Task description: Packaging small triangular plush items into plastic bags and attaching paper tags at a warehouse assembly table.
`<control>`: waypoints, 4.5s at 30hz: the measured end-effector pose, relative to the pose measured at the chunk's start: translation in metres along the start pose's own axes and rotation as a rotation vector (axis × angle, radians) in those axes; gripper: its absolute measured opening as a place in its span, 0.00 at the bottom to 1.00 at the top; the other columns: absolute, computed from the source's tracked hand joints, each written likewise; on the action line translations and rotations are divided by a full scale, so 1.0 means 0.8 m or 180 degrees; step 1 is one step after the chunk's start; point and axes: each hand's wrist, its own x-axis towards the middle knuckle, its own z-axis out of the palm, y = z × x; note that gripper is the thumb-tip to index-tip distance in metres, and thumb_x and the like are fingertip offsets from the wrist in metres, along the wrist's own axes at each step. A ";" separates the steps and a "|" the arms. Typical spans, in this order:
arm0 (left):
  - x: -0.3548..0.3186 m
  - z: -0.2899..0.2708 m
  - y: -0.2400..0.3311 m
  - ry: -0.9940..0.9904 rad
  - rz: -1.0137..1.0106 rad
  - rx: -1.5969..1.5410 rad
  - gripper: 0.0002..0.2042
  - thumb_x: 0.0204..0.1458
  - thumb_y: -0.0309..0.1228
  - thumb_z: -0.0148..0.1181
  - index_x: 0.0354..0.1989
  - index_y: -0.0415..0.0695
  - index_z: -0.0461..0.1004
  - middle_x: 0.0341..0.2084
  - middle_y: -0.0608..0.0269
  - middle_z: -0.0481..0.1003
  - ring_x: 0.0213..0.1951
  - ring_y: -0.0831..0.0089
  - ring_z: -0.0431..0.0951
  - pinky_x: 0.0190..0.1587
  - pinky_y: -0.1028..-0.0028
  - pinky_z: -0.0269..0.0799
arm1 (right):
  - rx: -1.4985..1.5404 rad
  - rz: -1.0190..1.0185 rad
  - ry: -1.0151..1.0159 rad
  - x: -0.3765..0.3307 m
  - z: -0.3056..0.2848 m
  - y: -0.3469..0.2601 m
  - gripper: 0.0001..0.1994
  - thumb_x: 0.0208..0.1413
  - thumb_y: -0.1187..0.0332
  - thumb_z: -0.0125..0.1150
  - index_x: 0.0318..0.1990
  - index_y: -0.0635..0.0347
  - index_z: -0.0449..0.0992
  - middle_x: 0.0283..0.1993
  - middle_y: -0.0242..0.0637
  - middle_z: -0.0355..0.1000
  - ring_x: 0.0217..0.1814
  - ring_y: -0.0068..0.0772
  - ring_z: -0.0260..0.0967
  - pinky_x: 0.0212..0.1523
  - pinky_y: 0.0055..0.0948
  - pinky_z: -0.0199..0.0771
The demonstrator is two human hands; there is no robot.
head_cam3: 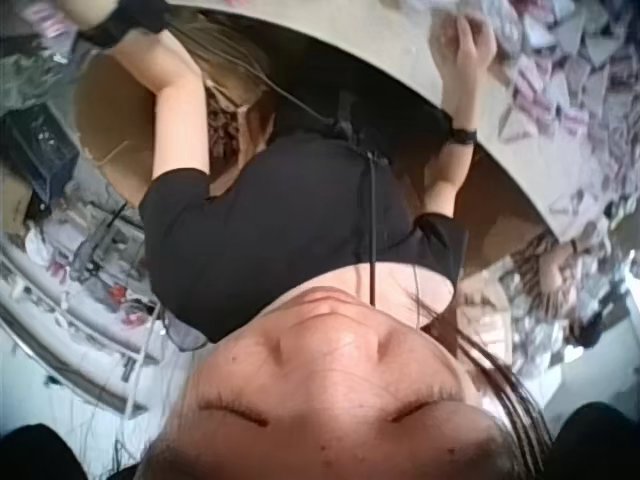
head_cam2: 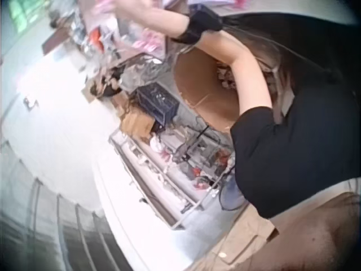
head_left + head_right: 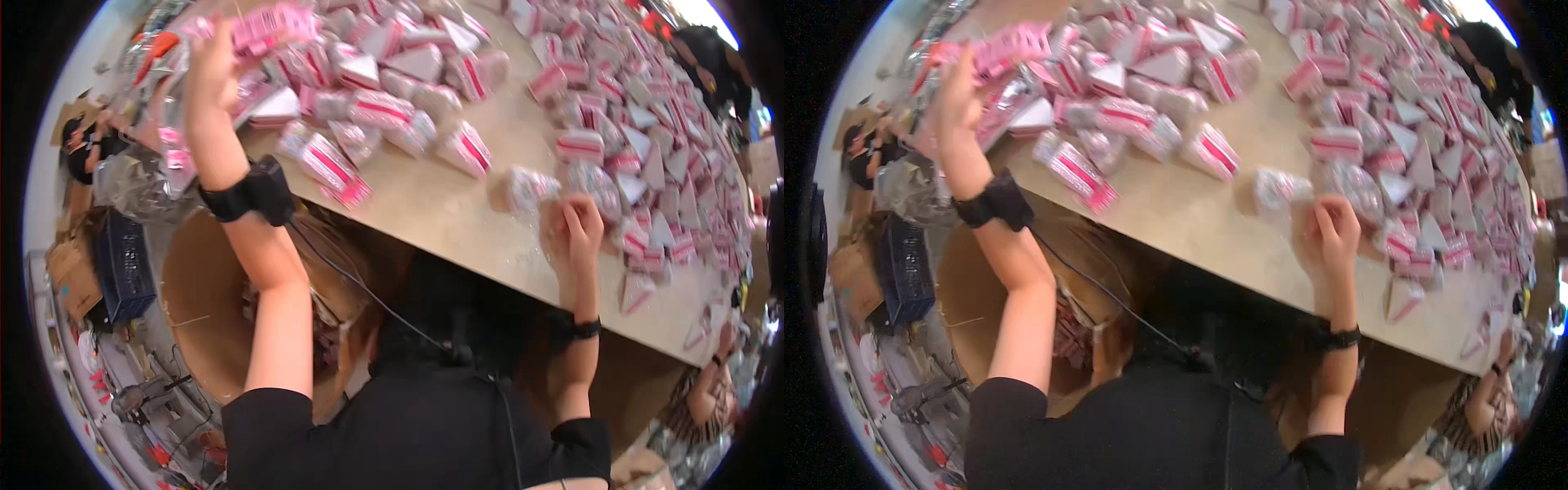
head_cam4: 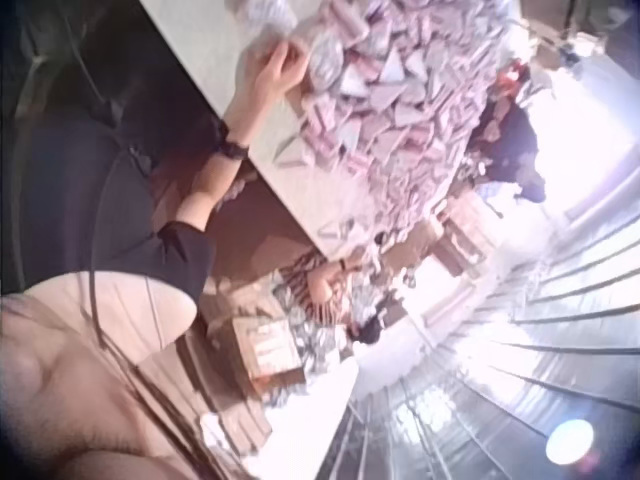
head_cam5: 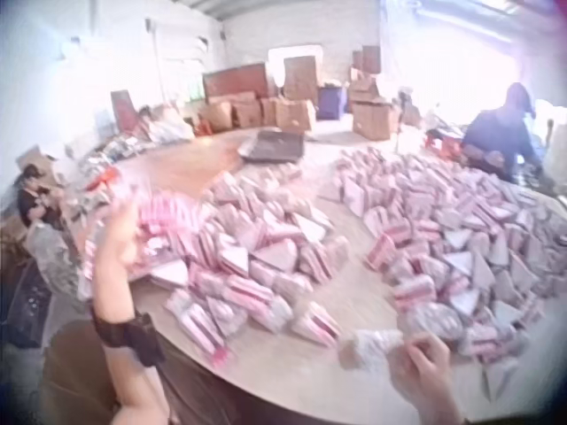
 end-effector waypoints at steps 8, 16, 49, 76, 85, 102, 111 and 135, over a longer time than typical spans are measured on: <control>-0.128 0.214 -0.062 -0.0760 0.3895 0.3422 0.11 0.58 0.27 0.44 0.46 0.34 0.67 0.31 0.56 0.71 0.37 0.65 0.75 0.41 0.67 0.71 | -0.2518 -0.0609 -0.0093 -0.038 -0.028 -0.009 0.10 0.56 0.76 0.59 0.45 0.64 0.70 0.34 0.36 0.68 0.31 0.28 0.67 0.32 0.25 0.68; -0.275 0.339 -0.108 -0.1964 0.2335 0.2132 0.21 0.55 0.31 0.54 0.53 0.34 0.57 0.51 0.35 0.57 0.53 0.42 0.61 0.48 0.52 0.67 | -0.2941 -0.0966 -0.0109 -0.133 -0.014 -0.079 0.11 0.51 0.79 0.60 0.43 0.62 0.74 0.35 0.43 0.70 0.38 0.46 0.68 0.40 0.38 0.69; -0.417 0.130 -0.138 -0.5617 -0.0391 0.1047 0.12 0.55 0.33 0.58 0.40 0.38 0.69 0.31 0.54 0.69 0.35 0.57 0.71 0.40 0.66 0.66 | -0.2129 0.0524 0.0103 -0.383 0.025 -0.037 0.24 0.39 0.82 0.62 0.49 0.66 0.66 0.39 0.48 0.64 0.41 0.48 0.63 0.43 0.38 0.67; -0.423 0.280 -0.159 -0.3817 0.2299 0.0624 0.18 0.34 0.27 0.61 0.38 0.40 0.77 0.36 0.63 0.76 0.29 0.68 0.71 0.30 0.71 0.70 | 0.0766 0.2375 0.0049 -0.352 0.003 -0.084 0.09 0.63 0.68 0.48 0.43 0.64 0.68 0.36 0.38 0.63 0.37 0.30 0.60 0.42 0.27 0.63; -0.449 0.446 -0.150 -0.2557 0.3158 -0.0080 0.07 0.33 0.31 0.58 0.25 0.50 0.73 0.23 0.71 0.70 0.29 0.71 0.72 0.30 0.74 0.70 | 0.0813 0.1393 0.1741 -0.342 -0.019 -0.075 0.15 0.69 0.58 0.41 0.34 0.59 0.62 0.20 0.28 0.58 0.21 0.23 0.57 0.26 0.25 0.63; -0.494 0.504 -0.011 -0.2888 0.2510 -0.1128 0.06 0.41 0.30 0.59 0.27 0.43 0.73 0.26 0.62 0.74 0.34 0.65 0.77 0.36 0.71 0.72 | -0.1779 -0.1016 0.4205 -0.260 -0.196 -0.218 0.13 0.67 0.68 0.45 0.29 0.61 0.67 0.18 0.23 0.48 0.17 0.15 0.42 0.15 0.19 0.39; -0.438 0.427 -0.002 -0.3800 0.2888 -0.0418 0.03 0.37 0.28 0.59 0.19 0.46 0.71 0.17 0.66 0.71 0.28 0.70 0.77 0.27 0.72 0.72 | -0.5220 -0.0679 0.2340 -0.210 -0.256 -0.182 0.07 0.54 0.68 0.60 0.36 0.61 0.76 0.27 0.33 0.68 0.28 0.33 0.65 0.28 0.31 0.65; -0.212 -0.202 -0.064 0.0893 0.0268 0.1514 0.07 0.61 0.27 0.52 0.46 0.41 0.70 0.33 0.69 0.69 0.34 0.82 0.68 0.41 0.82 0.64 | -0.2277 -0.0453 -0.1036 -0.183 -0.039 -0.091 0.06 0.54 0.72 0.59 0.39 0.57 0.75 0.31 0.36 0.72 0.36 0.40 0.70 0.40 0.34 0.69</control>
